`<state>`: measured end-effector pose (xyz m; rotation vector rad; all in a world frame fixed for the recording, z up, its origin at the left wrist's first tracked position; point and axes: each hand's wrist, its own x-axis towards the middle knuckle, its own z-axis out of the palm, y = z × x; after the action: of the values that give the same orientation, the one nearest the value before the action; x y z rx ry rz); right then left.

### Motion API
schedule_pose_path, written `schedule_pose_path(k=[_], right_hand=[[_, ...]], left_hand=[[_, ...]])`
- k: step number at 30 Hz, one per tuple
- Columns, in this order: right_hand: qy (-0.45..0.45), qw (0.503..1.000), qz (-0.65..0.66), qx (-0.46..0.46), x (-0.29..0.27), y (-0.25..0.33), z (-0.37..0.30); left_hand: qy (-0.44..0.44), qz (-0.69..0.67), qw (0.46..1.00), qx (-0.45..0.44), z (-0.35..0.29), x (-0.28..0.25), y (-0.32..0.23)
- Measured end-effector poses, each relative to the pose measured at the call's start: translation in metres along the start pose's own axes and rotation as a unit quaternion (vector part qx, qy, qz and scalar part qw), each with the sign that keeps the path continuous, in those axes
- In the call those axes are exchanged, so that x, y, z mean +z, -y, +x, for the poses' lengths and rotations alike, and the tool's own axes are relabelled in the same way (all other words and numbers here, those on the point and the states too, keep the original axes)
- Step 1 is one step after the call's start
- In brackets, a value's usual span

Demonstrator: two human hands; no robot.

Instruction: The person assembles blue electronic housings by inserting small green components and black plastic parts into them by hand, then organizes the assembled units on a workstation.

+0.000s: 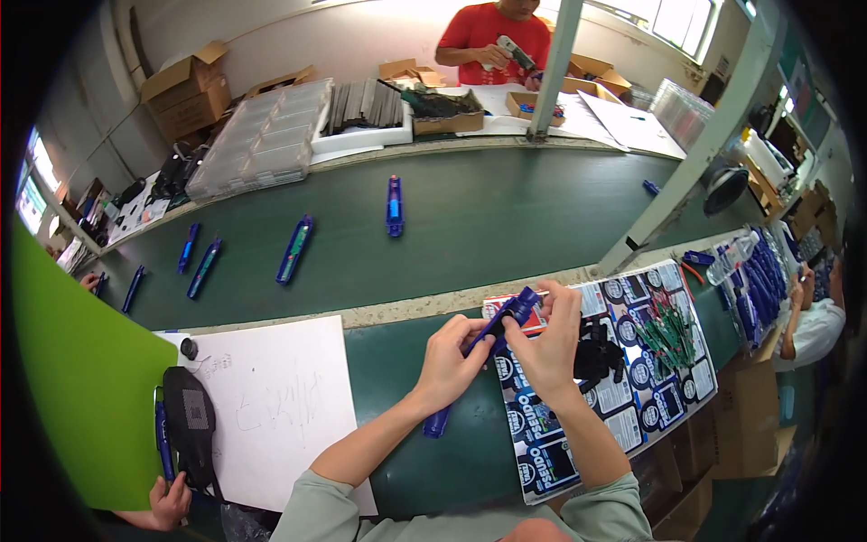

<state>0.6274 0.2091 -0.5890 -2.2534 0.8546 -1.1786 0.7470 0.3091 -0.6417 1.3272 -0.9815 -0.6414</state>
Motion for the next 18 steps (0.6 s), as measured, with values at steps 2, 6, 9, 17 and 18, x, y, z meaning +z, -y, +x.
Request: schedule_pose_path(k=[2,6,9,17,18], right_hand=[[-0.014,0.993,0.086,0.074,-0.008,-0.007,0.000],[0.170,0.939,0.254,0.155,-0.001,-0.039,-0.001],[0.177,0.955,0.177,0.159,-0.019,-0.021,0.002],[0.199,0.962,0.121,0.141,-0.075,-0.069,0.009],[0.096,0.993,-0.052,0.041,-0.087,-0.107,0.008]], left_hand=[[-0.006,0.040,0.998,0.046,-0.001,0.007,-0.005],[-0.003,0.128,0.987,0.099,-0.008,-0.001,-0.007],[0.041,0.088,0.995,0.037,-0.008,0.003,-0.012],[0.121,-0.043,0.986,-0.111,-0.011,0.009,-0.006],[0.121,-0.049,0.985,-0.110,-0.011,0.011,-0.008]])
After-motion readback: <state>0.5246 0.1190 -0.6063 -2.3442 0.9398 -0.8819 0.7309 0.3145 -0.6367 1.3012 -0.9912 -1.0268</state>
